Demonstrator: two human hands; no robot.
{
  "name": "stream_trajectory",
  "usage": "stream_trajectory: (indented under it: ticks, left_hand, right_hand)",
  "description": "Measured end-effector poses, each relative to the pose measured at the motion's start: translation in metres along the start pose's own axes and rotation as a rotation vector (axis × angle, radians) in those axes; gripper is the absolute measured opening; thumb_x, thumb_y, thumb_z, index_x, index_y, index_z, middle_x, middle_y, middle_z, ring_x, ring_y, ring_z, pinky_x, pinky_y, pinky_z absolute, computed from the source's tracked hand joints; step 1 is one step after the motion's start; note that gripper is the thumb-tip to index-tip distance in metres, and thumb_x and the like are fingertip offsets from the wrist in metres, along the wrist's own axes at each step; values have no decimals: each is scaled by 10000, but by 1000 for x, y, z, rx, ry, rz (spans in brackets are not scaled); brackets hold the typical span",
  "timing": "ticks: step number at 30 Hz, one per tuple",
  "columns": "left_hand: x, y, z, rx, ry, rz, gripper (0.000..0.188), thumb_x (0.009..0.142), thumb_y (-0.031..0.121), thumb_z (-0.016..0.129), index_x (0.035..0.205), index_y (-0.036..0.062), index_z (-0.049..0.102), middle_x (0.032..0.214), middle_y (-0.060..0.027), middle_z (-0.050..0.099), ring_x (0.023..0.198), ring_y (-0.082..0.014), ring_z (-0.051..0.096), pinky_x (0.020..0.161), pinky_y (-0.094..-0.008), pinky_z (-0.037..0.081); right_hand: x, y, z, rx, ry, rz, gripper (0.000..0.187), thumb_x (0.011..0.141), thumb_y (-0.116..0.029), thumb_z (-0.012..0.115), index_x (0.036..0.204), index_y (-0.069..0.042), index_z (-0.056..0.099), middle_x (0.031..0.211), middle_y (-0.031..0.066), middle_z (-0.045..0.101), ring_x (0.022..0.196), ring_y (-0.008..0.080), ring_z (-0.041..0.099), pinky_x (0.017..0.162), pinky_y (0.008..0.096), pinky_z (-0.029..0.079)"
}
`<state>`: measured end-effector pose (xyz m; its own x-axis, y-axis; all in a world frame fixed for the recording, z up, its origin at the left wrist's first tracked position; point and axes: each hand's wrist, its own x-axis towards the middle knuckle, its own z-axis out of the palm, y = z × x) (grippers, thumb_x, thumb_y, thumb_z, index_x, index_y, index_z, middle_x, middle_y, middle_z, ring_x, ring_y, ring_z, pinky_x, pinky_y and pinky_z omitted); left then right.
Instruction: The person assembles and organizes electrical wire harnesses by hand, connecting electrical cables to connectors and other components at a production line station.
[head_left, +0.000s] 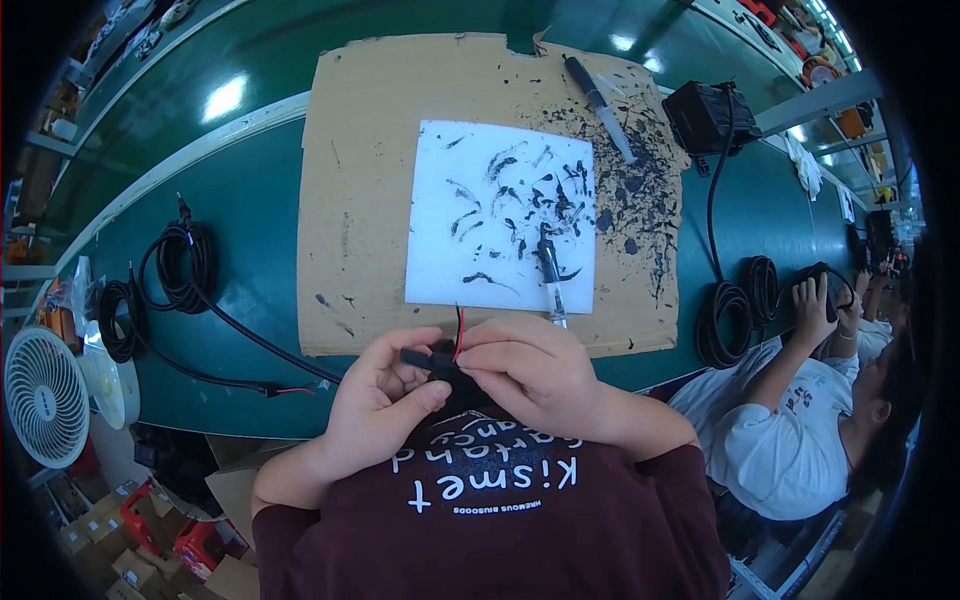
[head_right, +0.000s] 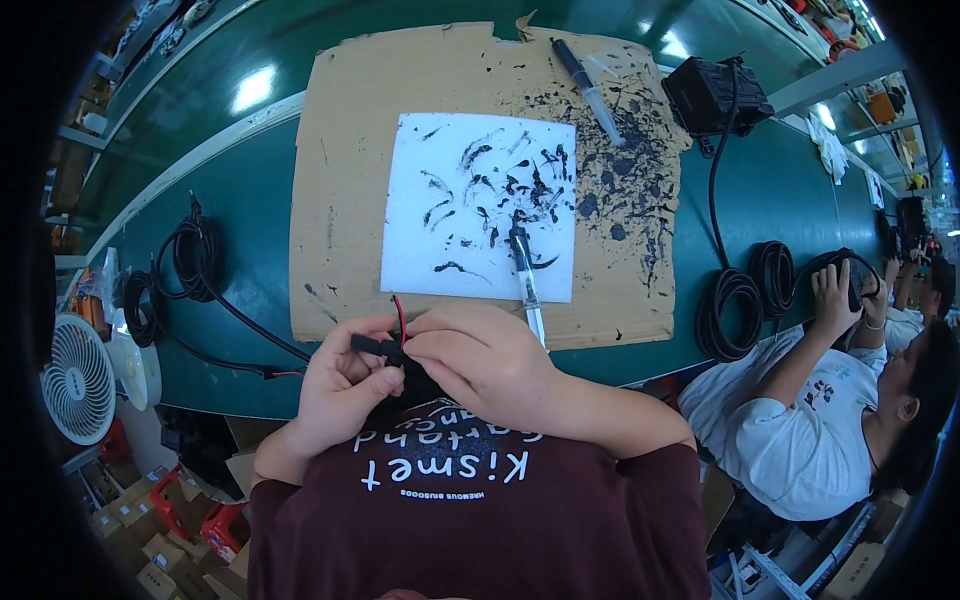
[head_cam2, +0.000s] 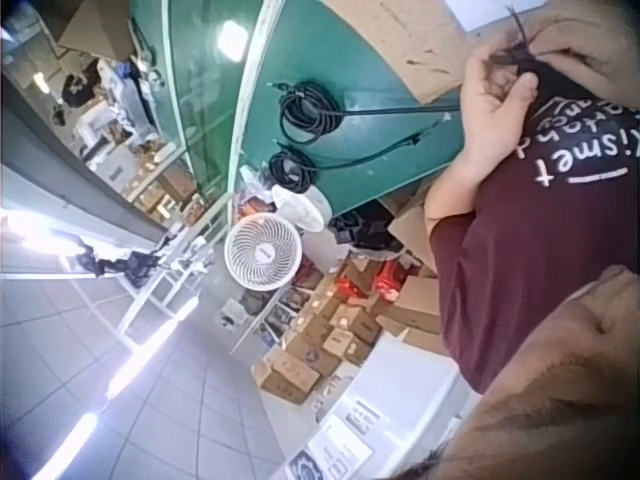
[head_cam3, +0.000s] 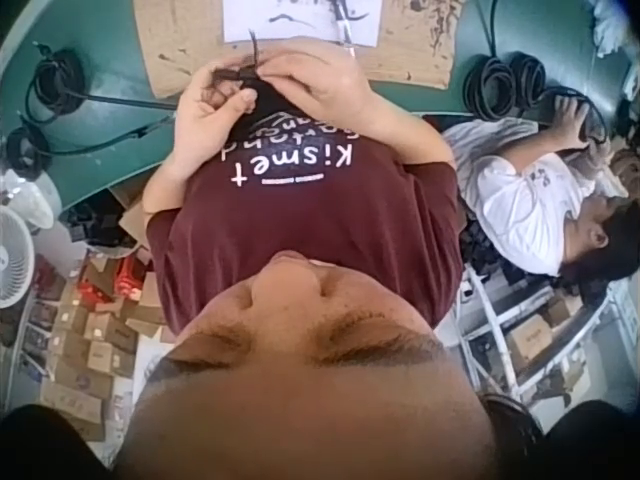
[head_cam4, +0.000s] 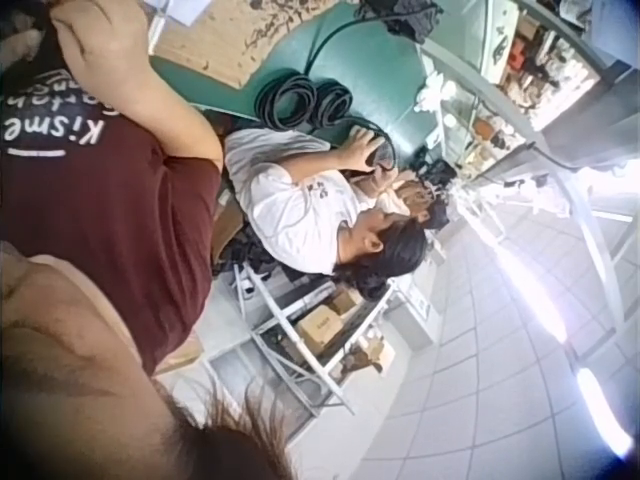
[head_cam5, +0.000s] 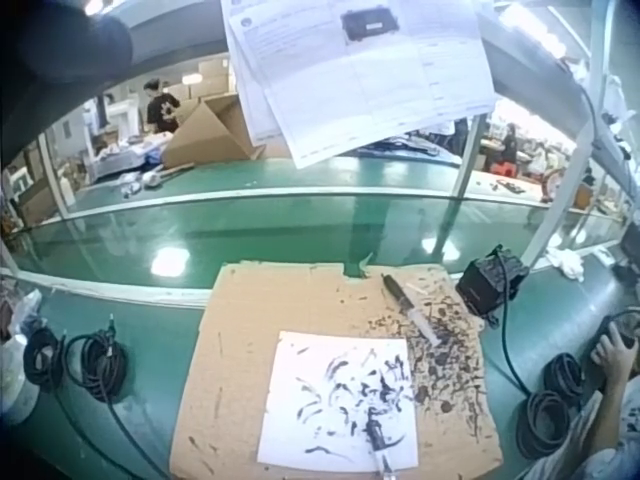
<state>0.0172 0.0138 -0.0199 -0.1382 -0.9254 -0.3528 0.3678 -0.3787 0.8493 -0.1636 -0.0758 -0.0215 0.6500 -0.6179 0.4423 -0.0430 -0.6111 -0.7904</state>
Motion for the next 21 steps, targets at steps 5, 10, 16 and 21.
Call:
stream_trajectory:
  ticks: [5,10,16,21]
  left_hand:
    - [0,-8,0,84,5,293,675,817,-78,601,1377,25,238,996,-57,490,886,-115,556,800,-231,445]
    - [-5,0,-5,454,-2,402,545,790,-56,643,1278,26,412,941,-75,508,816,-137,580,716,-257,487]
    - [-5,18,-5,760,-78,403,316,759,-28,688,1042,11,554,893,-94,519,758,-148,608,658,-252,534]
    - [-6,11,-1,557,-2,351,264,769,-21,686,985,-6,535,900,-88,521,749,-123,604,691,-238,542]
  right_hand:
    - [1,-1,-7,-65,-73,-100,196,707,15,673,893,-11,618,873,121,615,739,263,610,617,331,483]
    - [1,-6,-12,-114,-142,-189,257,658,26,666,906,-7,605,879,116,604,748,261,603,608,334,473]
    - [3,-9,-12,-105,-137,-203,285,641,30,669,918,7,601,897,122,601,764,264,605,614,337,479]
    - [-1,-2,-8,11,-98,-232,274,667,14,699,922,12,601,902,132,600,752,268,604,617,343,495]
